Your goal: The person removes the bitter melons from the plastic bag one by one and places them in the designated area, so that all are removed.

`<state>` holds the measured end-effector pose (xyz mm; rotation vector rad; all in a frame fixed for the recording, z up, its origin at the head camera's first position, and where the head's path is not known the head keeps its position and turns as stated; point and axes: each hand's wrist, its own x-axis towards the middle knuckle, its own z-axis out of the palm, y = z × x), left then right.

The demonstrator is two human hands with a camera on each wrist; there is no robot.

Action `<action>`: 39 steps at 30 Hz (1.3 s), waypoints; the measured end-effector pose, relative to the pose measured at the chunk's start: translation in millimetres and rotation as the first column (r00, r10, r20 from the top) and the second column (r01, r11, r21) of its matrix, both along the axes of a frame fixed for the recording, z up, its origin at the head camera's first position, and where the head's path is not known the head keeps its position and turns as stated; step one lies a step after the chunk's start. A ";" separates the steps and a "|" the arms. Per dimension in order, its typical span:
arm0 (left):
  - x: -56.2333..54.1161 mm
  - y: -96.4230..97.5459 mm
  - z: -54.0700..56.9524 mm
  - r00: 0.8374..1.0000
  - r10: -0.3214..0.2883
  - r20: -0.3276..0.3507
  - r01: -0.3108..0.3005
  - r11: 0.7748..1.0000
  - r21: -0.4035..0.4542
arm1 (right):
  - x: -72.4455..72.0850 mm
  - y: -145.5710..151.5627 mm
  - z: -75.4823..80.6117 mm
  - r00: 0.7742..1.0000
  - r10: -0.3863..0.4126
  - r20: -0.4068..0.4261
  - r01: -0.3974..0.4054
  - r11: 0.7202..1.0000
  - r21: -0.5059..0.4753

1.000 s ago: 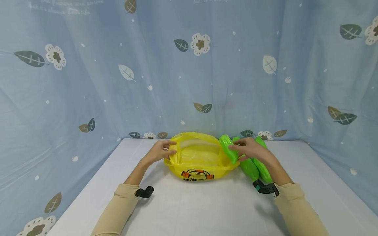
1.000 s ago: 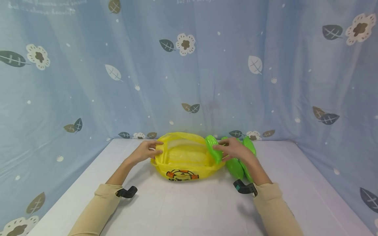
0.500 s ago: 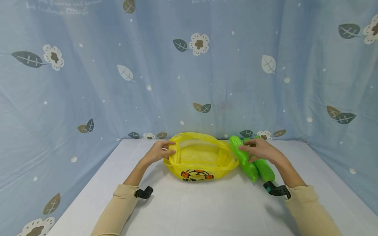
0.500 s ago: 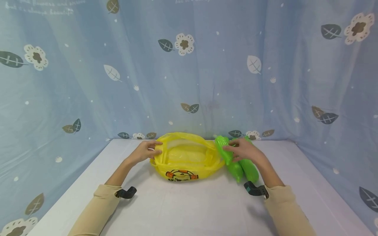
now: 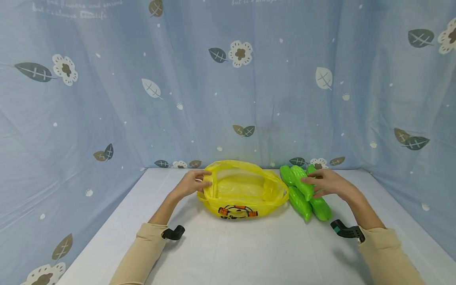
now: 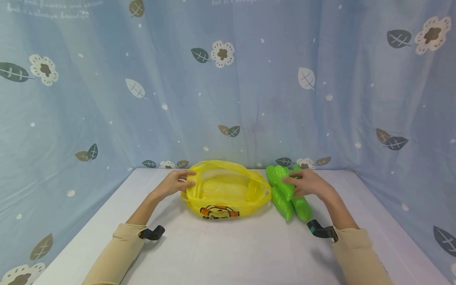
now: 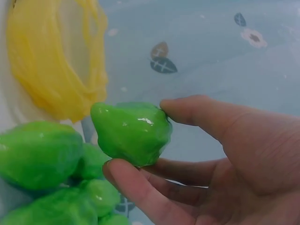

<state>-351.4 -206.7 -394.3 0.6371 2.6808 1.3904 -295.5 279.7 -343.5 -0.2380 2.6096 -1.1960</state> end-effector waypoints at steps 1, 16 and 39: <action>0.2 0.1 0.3 1.000 -0.001 0.001 0.001 1.000 0.002 | -0.2 2.9 -0.1 1.000 -0.001 0.005 0.002 1.000 -0.006; 0.7 0.0 0.7 1.000 0.001 0.013 -0.001 1.000 0.011 | 1.6 34.6 4.4 0.998 -0.009 0.055 0.008 1.000 0.022; 1.2 0.9 1.5 1.000 -0.003 0.009 0.003 1.000 -0.002 | 1.9 65.7 -2.5 0.994 -0.035 0.102 0.027 0.997 0.070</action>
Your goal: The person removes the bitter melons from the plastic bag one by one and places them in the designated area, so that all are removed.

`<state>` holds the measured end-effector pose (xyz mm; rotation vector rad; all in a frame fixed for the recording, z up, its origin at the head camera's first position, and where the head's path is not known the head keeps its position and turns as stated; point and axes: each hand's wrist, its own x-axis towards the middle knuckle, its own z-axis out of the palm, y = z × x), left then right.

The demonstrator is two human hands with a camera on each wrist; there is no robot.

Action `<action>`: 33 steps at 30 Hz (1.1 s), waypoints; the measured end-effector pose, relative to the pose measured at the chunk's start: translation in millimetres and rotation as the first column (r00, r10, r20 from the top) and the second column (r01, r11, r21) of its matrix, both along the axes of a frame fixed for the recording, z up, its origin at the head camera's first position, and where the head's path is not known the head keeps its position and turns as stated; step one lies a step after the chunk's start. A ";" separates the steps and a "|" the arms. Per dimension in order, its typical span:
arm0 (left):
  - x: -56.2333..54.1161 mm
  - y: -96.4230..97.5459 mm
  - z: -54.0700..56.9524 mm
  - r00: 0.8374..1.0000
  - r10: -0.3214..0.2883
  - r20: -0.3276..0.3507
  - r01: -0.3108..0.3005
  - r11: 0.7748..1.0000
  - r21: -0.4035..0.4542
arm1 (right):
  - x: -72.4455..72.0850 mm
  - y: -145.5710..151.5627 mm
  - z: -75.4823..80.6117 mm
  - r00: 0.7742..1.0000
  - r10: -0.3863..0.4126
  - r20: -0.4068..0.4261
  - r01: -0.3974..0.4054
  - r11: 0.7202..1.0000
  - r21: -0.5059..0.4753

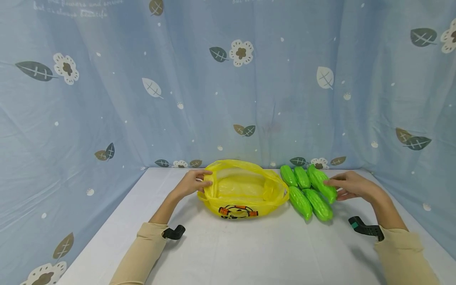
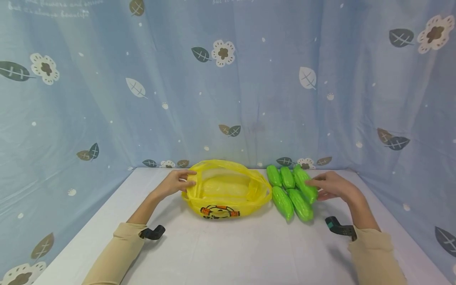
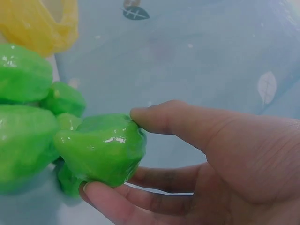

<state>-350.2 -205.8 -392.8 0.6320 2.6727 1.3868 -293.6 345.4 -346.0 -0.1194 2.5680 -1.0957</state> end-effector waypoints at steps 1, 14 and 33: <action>0.0 -0.1 0.0 1.000 -0.001 -0.002 0.001 1.000 -0.002 | 0.9 0.7 0.1 1.000 0.000 -0.001 0.000 1.000 0.006; -0.4 0.8 -0.3 1.000 -0.004 -0.011 0.004 1.000 -0.008 | 10.4 15.0 -5.6 1.000 -0.020 0.018 0.019 0.999 0.045; -1.1 0.2 -1.7 0.999 -0.027 -0.018 0.027 1.000 0.014 | 4.6 21.7 -17.2 0.998 -0.023 0.064 0.019 0.998 0.059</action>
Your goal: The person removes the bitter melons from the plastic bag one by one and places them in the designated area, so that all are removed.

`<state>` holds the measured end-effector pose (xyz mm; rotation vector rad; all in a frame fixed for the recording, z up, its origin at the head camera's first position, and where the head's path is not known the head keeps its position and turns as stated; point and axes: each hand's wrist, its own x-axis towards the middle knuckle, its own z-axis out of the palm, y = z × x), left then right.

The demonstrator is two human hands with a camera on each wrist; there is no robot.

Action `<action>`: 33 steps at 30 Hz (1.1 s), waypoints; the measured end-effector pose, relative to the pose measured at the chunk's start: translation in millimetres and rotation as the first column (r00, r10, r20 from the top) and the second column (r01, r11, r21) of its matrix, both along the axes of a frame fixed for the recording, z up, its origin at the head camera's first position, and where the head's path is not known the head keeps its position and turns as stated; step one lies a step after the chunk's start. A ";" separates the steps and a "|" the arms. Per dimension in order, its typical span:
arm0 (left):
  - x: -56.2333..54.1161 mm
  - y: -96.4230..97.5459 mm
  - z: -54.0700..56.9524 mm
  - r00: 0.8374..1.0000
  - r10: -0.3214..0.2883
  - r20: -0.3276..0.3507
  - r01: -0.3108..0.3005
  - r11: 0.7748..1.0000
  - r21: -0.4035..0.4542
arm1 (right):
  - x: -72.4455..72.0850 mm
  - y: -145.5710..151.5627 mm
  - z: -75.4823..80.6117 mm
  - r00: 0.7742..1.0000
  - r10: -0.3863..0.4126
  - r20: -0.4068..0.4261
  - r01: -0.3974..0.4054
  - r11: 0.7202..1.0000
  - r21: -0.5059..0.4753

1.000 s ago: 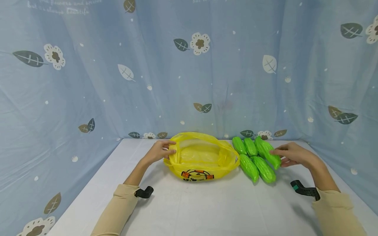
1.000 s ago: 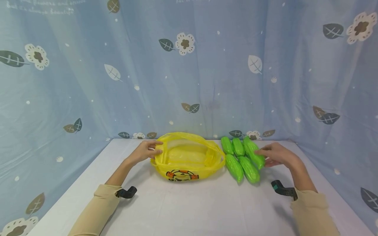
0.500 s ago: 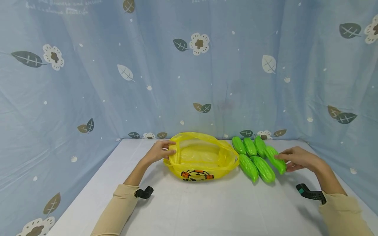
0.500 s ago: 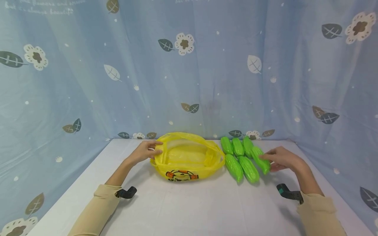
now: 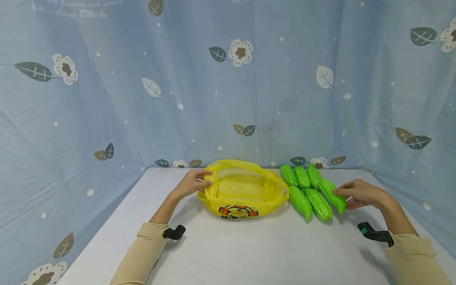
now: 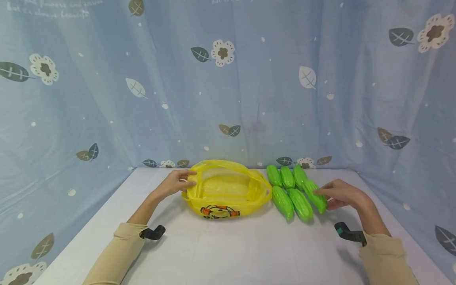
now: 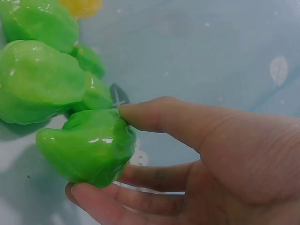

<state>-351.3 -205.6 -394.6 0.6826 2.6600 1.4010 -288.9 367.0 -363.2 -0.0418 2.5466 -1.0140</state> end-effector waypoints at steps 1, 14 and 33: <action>-0.2 0.0 0.0 1.000 -0.002 0.000 0.002 1.000 0.001 | -0.5 0.3 -0.7 1.000 0.004 -0.001 -0.004 1.000 0.002; 0.0 -0.3 0.8 1.000 0.008 0.015 -0.008 1.000 0.001 | -0.4 -0.2 -4.4 0.999 0.022 0.039 -0.022 1.000 0.019; 1.0 0.1 1.4 1.000 0.023 0.011 -0.023 1.000 -0.008 | 2.3 -5.1 -8.9 0.998 0.026 0.064 -0.027 0.999 0.018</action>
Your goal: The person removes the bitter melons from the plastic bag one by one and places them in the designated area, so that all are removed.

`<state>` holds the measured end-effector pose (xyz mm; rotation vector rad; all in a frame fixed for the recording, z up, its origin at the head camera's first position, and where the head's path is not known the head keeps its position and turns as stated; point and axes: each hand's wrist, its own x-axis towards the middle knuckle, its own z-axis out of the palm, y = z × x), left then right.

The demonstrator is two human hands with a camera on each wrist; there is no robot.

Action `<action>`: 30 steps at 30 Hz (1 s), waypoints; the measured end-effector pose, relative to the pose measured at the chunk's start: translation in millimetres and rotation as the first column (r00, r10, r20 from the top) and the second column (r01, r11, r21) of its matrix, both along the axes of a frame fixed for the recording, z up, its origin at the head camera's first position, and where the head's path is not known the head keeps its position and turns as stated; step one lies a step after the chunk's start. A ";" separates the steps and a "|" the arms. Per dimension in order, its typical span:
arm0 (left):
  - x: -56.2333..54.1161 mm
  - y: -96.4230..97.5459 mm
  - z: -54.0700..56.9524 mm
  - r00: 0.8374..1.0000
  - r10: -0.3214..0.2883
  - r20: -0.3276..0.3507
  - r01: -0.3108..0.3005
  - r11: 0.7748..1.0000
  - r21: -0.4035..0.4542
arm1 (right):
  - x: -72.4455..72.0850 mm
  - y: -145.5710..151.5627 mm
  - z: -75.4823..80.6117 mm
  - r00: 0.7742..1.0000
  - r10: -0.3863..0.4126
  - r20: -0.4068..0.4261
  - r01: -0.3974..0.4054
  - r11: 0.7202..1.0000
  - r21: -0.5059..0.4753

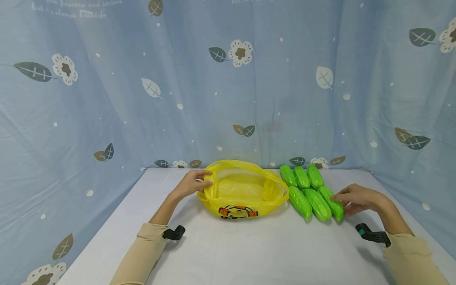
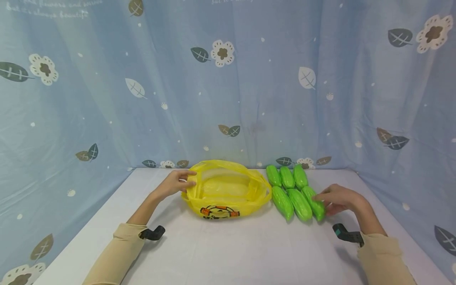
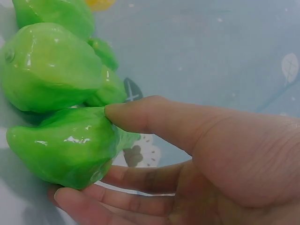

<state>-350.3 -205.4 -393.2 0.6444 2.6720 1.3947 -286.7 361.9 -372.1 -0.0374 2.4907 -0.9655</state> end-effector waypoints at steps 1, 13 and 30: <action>0.0 0.1 0.1 1.000 -0.002 -0.003 0.002 1.000 0.003 | -0.5 0.1 -0.3 1.000 -0.003 0.003 0.003 1.000 0.000; -1.0 0.3 -0.8 1.000 -0.025 -0.007 0.025 0.999 0.021 | -3.7 1.7 -4.8 0.999 -0.024 0.021 0.024 1.000 -0.006; 0.0 1.7 0.9 1.000 -0.007 0.004 0.007 1.000 0.013 | -0.4 2.0 1.7 1.000 -0.012 -0.025 0.014 0.999 0.049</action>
